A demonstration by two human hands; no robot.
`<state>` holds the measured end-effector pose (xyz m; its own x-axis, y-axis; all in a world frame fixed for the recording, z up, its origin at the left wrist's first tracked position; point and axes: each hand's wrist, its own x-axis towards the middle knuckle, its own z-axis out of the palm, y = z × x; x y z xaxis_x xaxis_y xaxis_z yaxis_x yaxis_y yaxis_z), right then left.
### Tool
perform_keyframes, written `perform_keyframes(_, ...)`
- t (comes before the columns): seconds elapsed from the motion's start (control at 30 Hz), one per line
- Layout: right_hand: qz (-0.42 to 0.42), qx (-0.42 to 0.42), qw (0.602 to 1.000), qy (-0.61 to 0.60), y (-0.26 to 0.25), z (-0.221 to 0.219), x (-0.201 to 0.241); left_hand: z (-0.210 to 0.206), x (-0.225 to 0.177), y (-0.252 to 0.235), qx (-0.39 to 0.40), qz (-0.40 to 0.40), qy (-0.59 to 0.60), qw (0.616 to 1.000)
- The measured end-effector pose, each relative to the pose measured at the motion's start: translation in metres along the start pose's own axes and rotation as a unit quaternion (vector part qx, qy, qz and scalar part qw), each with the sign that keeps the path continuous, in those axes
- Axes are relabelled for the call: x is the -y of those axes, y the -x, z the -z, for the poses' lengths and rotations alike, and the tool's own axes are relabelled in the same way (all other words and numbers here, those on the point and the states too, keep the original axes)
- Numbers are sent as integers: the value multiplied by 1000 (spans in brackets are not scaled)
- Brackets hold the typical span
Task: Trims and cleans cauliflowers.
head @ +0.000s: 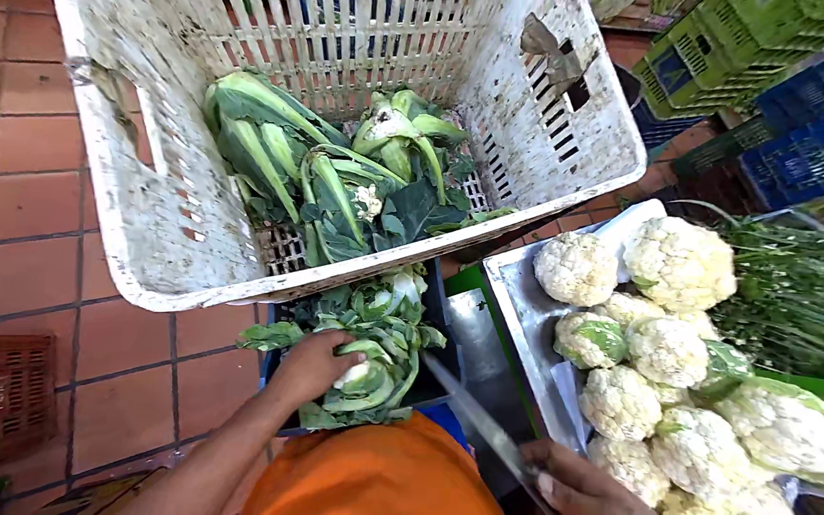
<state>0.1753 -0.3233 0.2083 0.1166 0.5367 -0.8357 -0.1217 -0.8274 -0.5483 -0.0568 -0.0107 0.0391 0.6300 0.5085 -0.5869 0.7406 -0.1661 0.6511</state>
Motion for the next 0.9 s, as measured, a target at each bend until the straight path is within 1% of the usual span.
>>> perform_keyframes(0.03, 27, -57, 996, 69, -1, 15, -7, 3, -8, -4, -4, -2, -35, 999)
perform_keyframes(0.1, 45, -184, 961, 203, -22, 43, -23, 5, -26, -13, -13, -16, -110, 994)
perform_keyframes(0.17, 37, -264, 928, 259, -55, 60, -39, 2, -39, -24, -24, -37, -162, 986)
perform_keyframes(0.23, 69, -335, 892, 296, -87, 68, -53, 0, -43, -38, -31, -46, -181, 982)
perform_keyframes(0.27, 90, -371, 864, 327, -99, 70, -59, 0, -43, -43, -34, -49, -176, 983)
perform_keyframes(0.33, 119, -423, 808, 392, -114, 70, -65, 5, -41, -45, -38, -55, -139, 988)
perform_keyframes(0.37, 129, -442, 788, 409, -118, 67, -65, 8, -38, -41, -43, -66, -109, 991)
perform_keyframes(0.43, 144, -471, 759, 426, -126, 57, -64, 14, -28, -24, -55, -86, -43, 994)
perform_keyframes(0.5, 153, -499, 744, 418, -132, 51, -63, 22, -21, -4, -69, -94, 21, 993)
perform_keyframes(0.57, 167, -513, 751, 381, -129, 43, -48, 29, -21, 17, -77, -75, 98, 989)
perform_keyframes(0.6, 185, -503, 766, 354, -124, 33, -30, 30, -21, 26, -69, -59, 141, 986)
perform_keyframes(0.63, 209, -473, 792, 325, -120, 17, -10, 30, -21, 34, -48, -47, 176, 982)
perform_keyframes(0.67, 233, -419, 826, 297, -121, -4, 10, 28, -21, 38, -12, -39, 192, 981)
perform_keyframes(0.73, 268, -253, 894, 255, -142, -50, 41, 18, -18, 35, 42, -29, 176, 983)
perform_keyframes(0.77, 258, -155, 922, 243, -158, -72, 53, 10, -15, 29, 49, -25, 165, 985)
perform_keyframes(0.8, 233, -81, 934, 258, -174, -91, 62, 3, -12, 22, 50, -27, 170, 984)
perform_keyframes(0.83, 203, -42, 933, 295, -189, -108, 69, -1, -8, 13, 44, -33, 200, 978)
perform_keyframes(0.9, 159, -42, 914, 370, -208, -131, 75, -4, -4, -2, 33, -36, 287, 957)
